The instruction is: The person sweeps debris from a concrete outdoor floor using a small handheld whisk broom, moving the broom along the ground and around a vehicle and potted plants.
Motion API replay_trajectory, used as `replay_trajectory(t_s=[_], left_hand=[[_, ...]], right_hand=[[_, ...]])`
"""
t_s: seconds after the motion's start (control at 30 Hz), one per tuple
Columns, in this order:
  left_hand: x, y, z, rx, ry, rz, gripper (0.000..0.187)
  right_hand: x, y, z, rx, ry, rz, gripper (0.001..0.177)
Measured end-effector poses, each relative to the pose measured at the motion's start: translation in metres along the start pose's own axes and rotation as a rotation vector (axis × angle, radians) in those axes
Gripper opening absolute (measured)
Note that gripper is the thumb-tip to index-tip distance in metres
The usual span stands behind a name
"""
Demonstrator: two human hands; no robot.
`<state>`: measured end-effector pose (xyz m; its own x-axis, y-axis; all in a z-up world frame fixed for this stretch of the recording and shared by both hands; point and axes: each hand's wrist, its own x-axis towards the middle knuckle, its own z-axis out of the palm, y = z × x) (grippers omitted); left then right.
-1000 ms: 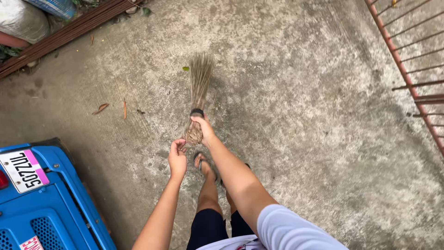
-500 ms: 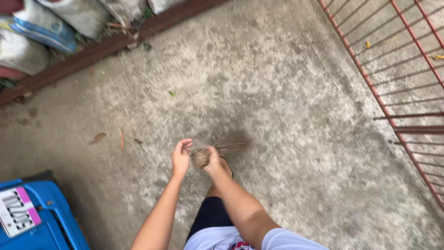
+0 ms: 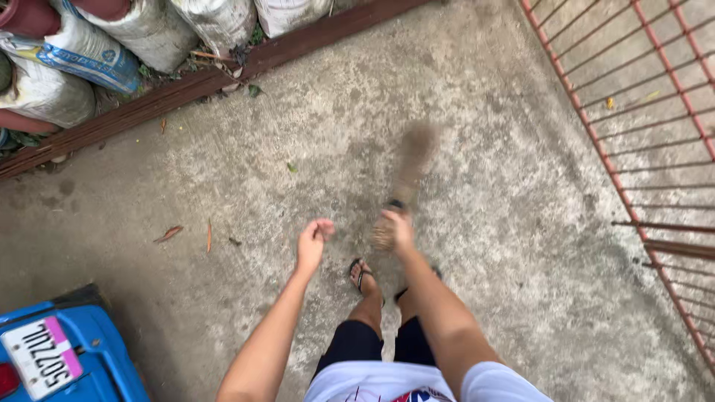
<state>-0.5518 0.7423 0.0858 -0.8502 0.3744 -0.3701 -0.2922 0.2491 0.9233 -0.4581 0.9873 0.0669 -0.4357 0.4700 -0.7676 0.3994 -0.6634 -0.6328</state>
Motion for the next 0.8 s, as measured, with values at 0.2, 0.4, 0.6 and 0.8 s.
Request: replay_trajectory(t_s=[0.2, 0.4, 0.6, 0.8], left_hand=[[0.0, -0.044, -0.008, -0.028, -0.03, -0.21, 0.033], [0.035, -0.03, -0.012, -0.038, 0.044, -0.191, 0.038], [0.129, 0.045, 0.011, -0.191, 0.273, -0.125, 0.03], [0.2, 0.1, 0.039, -0.217, 0.409, -0.055, 0.028]], right_hand=[[0.054, -0.082, -0.142, 0.268, 0.231, 0.111, 0.028], [0.071, -0.028, -0.013, 0.242, -0.142, 0.462, 0.025], [0.049, -0.025, 0.15, 0.339, -0.681, 0.746, 0.026], [0.093, -0.123, 0.168, 0.049, -0.77, 0.663, 0.043]])
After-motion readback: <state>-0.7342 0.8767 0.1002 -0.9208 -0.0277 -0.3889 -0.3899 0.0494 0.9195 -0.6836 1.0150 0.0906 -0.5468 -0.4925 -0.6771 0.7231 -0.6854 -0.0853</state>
